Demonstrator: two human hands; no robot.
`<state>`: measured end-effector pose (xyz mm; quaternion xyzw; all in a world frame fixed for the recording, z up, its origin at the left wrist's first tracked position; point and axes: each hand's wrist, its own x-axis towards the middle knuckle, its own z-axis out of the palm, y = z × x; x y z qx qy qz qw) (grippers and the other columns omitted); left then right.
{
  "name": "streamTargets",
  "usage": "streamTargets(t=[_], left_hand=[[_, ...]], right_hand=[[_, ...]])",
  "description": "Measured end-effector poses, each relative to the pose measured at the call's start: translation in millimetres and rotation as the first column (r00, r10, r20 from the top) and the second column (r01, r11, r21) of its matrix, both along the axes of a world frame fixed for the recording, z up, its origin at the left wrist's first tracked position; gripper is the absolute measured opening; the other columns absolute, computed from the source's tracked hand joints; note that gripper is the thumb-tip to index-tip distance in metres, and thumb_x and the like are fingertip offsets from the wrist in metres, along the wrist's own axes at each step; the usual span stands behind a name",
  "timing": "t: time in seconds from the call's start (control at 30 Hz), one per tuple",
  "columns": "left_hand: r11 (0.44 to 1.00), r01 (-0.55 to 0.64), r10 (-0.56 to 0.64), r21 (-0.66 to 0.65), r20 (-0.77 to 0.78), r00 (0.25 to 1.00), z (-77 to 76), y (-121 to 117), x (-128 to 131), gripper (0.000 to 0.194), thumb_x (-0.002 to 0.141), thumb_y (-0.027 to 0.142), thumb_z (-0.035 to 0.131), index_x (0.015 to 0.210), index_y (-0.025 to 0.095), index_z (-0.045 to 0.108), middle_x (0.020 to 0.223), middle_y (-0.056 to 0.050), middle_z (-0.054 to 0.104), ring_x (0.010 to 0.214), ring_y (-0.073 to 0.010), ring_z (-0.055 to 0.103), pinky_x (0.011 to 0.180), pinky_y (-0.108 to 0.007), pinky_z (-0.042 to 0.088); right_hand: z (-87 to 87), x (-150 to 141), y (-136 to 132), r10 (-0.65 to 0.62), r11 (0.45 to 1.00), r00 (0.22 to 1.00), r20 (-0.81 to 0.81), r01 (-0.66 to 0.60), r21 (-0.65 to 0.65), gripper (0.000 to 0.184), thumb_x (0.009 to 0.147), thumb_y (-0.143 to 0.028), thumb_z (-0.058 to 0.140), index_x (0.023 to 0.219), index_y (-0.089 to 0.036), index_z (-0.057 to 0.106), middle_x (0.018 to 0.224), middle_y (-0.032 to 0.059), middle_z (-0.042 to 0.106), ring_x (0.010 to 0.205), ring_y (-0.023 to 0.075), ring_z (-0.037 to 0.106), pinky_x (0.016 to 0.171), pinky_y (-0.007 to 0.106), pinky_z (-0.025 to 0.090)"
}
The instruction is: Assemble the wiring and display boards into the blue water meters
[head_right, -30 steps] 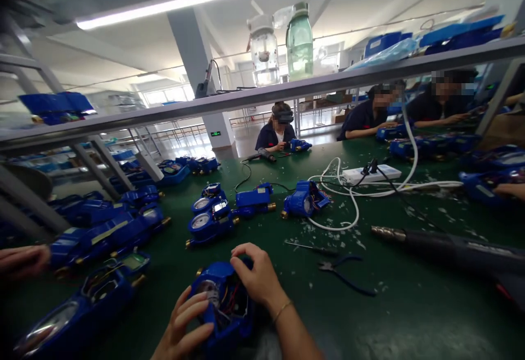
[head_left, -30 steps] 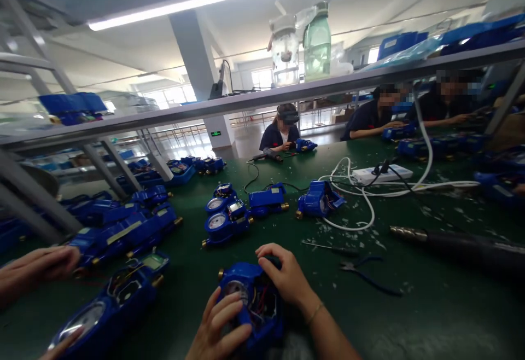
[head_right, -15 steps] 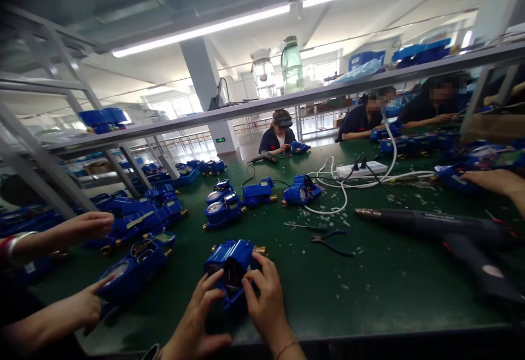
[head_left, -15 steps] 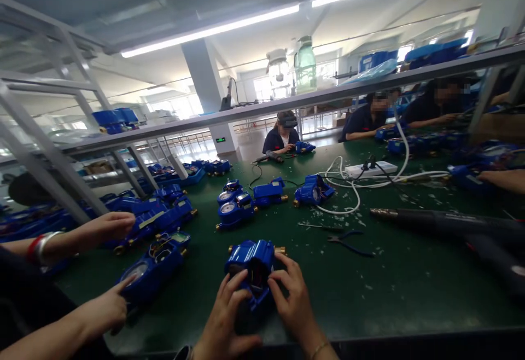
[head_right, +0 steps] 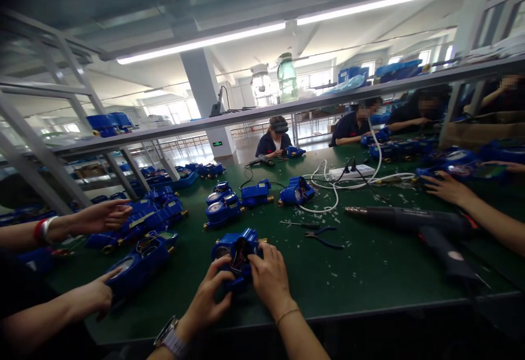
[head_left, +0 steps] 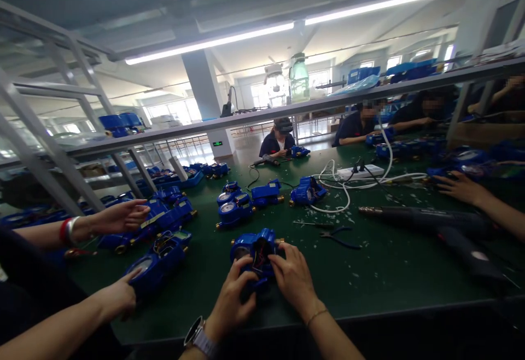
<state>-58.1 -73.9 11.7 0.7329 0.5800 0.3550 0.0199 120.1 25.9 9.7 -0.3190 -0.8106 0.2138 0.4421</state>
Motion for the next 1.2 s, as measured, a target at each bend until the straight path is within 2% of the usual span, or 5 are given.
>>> streamTargets(t=[0.2,0.47,0.73,1.03,1.2], left_hand=[[0.998,0.062,-0.058,-0.020,0.143,0.988,11.3,8,-9,0.013,0.079,0.024,0.054,0.088,0.019,0.062,0.150,-0.013,0.034,0.136,-0.0357,0.037,0.109,-0.055,0.036],[0.996,0.082,-0.065,-0.034,0.353,0.933,-10.9,4,-25,0.051,0.088,0.063,0.045,0.069,0.019,0.061,0.144,-0.014,0.046,0.128,-0.0360,0.047,0.104,-0.052,0.041],[0.989,0.150,-0.134,-0.006,0.417,0.899,-9.2,6,-29,0.053,0.089,0.065,0.046,0.067,0.021,0.065,0.131,-0.012,0.058,0.130,-0.0337,0.045,0.107,-0.049,0.040],[0.999,0.010,-0.023,0.046,0.286,0.958,22.5,36,-39,0.013,0.090,0.024,0.054,0.096,0.019,0.064,0.124,-0.011,0.062,0.123,-0.0261,0.052,0.105,-0.044,0.042],[0.998,0.056,-0.049,-0.042,0.161,0.986,35.7,59,-43,0.037,0.084,0.014,0.056,0.120,0.021,0.058,0.129,-0.008,0.061,0.125,-0.0255,0.051,0.111,-0.047,0.036]], right_hand=[[12.8,-10,3,0.081,0.916,0.990,-0.114,-0.119,-0.384,0.028,0.089,-0.044,0.060,0.099,-0.020,0.069,0.085,0.0062,0.066,0.078,0.0181,0.061,0.075,0.037,0.049],[14.2,-49,-17,0.019,0.392,0.868,-0.496,-0.463,-0.795,0.076,0.074,-0.071,0.057,0.122,-0.012,0.051,0.062,-0.0009,0.060,0.038,0.0089,0.042,0.037,0.021,0.026],[15.4,-57,-24,-0.221,0.241,0.794,-0.566,-0.518,-0.821,0.070,0.064,-0.062,0.076,0.111,-0.014,0.056,0.059,-0.0064,0.054,0.041,0.0051,0.038,0.041,0.019,0.027],[29.9,-47,-11,-0.154,0.102,0.851,-0.503,-0.493,-0.864,0.071,0.069,-0.064,0.072,0.113,-0.010,0.060,0.051,-0.0049,0.054,0.034,0.0048,0.037,0.038,0.018,0.023],[41.7,-39,-4,-0.082,-0.026,0.873,-0.481,-0.484,-0.874,0.064,0.063,-0.060,0.079,0.105,-0.015,0.061,0.044,-0.0091,0.046,0.032,0.0032,0.029,0.035,0.017,0.018]])
